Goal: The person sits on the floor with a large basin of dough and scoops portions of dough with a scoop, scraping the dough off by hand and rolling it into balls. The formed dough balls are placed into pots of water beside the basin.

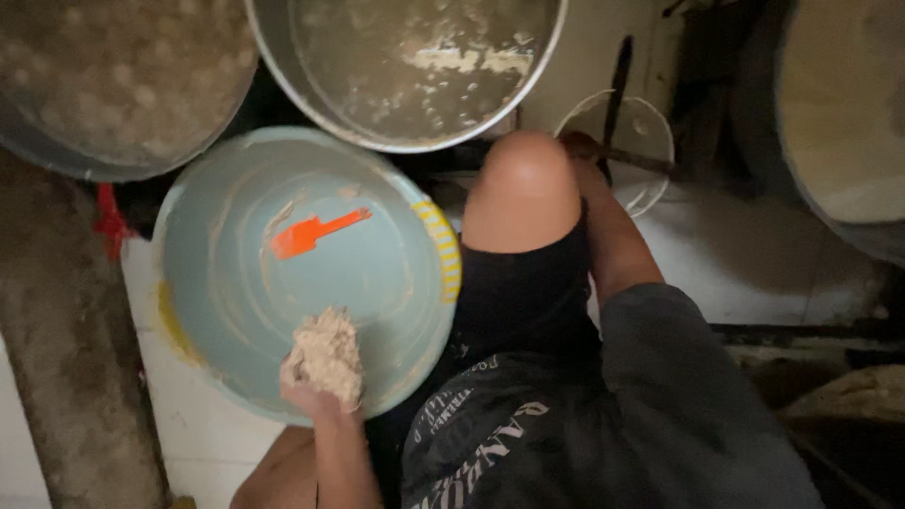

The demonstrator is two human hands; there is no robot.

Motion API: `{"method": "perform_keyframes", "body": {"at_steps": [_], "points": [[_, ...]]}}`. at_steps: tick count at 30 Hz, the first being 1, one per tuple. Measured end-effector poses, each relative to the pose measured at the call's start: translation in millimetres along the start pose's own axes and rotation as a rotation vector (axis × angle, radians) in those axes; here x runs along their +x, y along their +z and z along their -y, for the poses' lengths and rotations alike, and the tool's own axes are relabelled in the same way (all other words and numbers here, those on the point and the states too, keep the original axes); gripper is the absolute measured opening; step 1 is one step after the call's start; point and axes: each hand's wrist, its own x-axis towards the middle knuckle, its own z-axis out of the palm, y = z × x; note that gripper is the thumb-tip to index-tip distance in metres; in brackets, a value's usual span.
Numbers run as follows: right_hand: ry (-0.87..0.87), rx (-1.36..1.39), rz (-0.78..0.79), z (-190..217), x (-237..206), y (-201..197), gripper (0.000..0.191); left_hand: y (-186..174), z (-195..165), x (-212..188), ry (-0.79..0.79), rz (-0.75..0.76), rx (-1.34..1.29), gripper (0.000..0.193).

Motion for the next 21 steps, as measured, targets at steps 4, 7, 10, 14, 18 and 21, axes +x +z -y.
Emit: {"method": "perform_keyframes", "body": {"at_steps": [4, 7, 10, 14, 18, 21], "points": [[-0.013, -0.019, 0.018, -2.2, 15.5, 8.7, 0.036, 1.1, 2.6, 1.2, -0.030, 0.029, -0.082, 0.064], [-0.003, -0.022, -0.001, -5.8, 21.2, 12.9, 0.036, -1.6, 3.9, 2.7, -0.031, -0.006, -0.128, 0.065], [0.008, -0.021, -0.014, -10.7, 21.9, 13.6, 0.035, -4.7, 5.5, 4.8, -0.007, -0.036, -0.141, 0.062], [0.024, -0.011, -0.028, -16.3, 15.7, 10.0, 0.034, -5.2, 6.2, 6.0, 0.013, -0.049, -0.160, 0.059], [0.027, 0.008, -0.052, -21.9, 0.9, 6.9, 0.034, -2.2, 5.6, 5.8, -0.013, 0.008, -0.191, 0.054], [0.025, 0.040, -0.075, -27.6, -15.4, 5.3, 0.033, -2.1, 6.2, 5.4, -0.027, 0.006, -0.187, 0.051]]}}
